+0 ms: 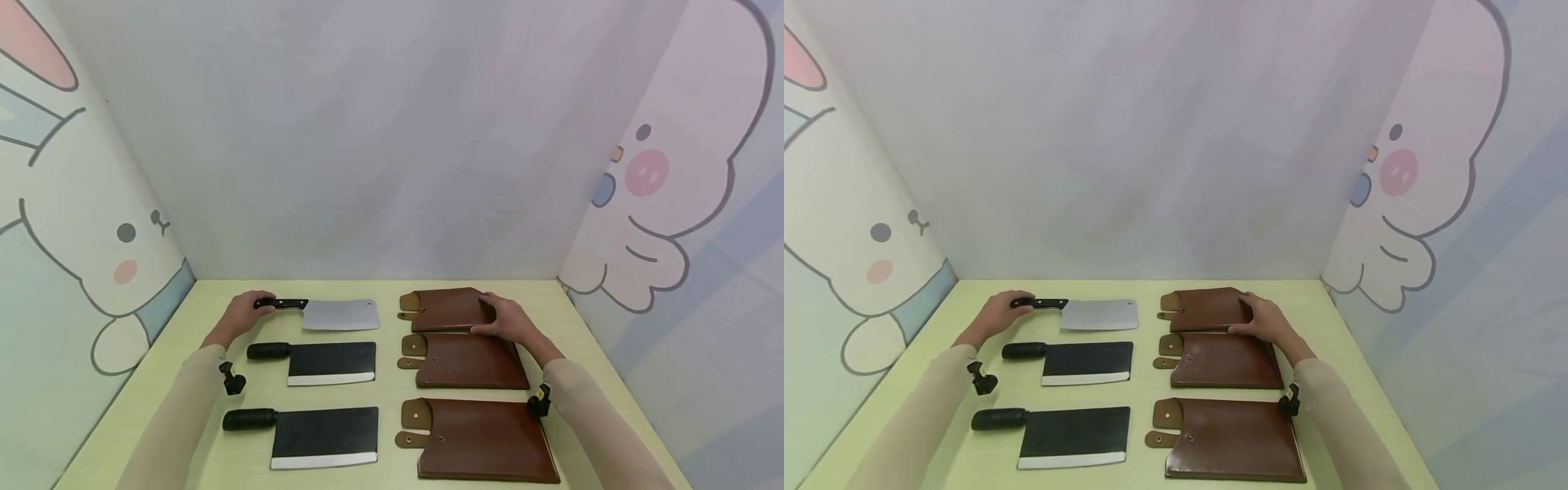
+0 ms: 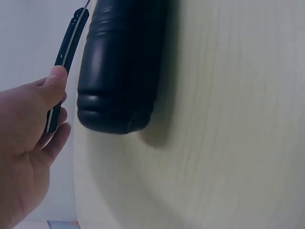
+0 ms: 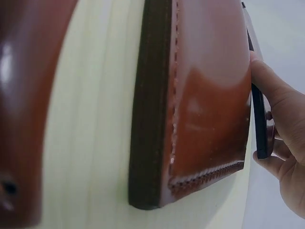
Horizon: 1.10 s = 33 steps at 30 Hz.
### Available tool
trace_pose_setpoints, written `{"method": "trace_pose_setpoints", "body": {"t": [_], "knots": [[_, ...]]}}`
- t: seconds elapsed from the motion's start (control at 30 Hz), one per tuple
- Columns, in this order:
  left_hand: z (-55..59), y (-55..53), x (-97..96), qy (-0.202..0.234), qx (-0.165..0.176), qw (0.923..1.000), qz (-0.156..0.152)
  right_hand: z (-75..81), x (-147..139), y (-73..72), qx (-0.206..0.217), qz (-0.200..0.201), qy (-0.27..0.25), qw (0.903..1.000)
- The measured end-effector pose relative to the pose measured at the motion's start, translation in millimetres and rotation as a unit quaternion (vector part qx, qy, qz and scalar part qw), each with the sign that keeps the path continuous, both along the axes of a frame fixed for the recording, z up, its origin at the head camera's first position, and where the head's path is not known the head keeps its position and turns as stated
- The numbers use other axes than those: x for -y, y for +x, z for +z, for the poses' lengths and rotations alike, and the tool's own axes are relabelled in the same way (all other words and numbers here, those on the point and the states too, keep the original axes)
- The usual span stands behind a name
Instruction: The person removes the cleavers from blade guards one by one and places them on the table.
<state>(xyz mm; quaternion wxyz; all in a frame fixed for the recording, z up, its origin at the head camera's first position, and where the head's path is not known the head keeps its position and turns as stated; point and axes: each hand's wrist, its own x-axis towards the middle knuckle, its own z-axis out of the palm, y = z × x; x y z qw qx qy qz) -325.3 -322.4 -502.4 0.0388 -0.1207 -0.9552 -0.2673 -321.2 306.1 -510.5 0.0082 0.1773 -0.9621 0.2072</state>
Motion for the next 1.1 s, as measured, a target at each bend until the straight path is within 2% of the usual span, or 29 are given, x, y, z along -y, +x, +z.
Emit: {"method": "trace_pose_setpoints", "body": {"t": [0.33,0.53,0.83,0.97,1.1], "knots": [[-9.5,-2.0,1.7,0.003,0.009,1.0,0.0,-6.2,2,-3.6,0.009,0.006,0.002,0.9999],[-12.5,-1.3,3.3,-0.001,0.038,0.9992,0.005,-6.4,1,-6.4,0.007,0.013,0.011,0.9998],[-14.4,-7.3,6.3,-0.001,0.071,0.9973,0.018,-3.6,-2,-11.0,0.022,0.02,0.008,0.9995],[-9.1,-1.8,6.4,0.013,0.064,0.9978,0.016,1.3,-9,-10.0,0.023,0.015,-0.014,0.9995],[7.9,7.6,-1.7,0.042,0.05,0.9979,0.006,15.8,-13,-5.1,0.012,0.012,-0.038,0.9991]]}}
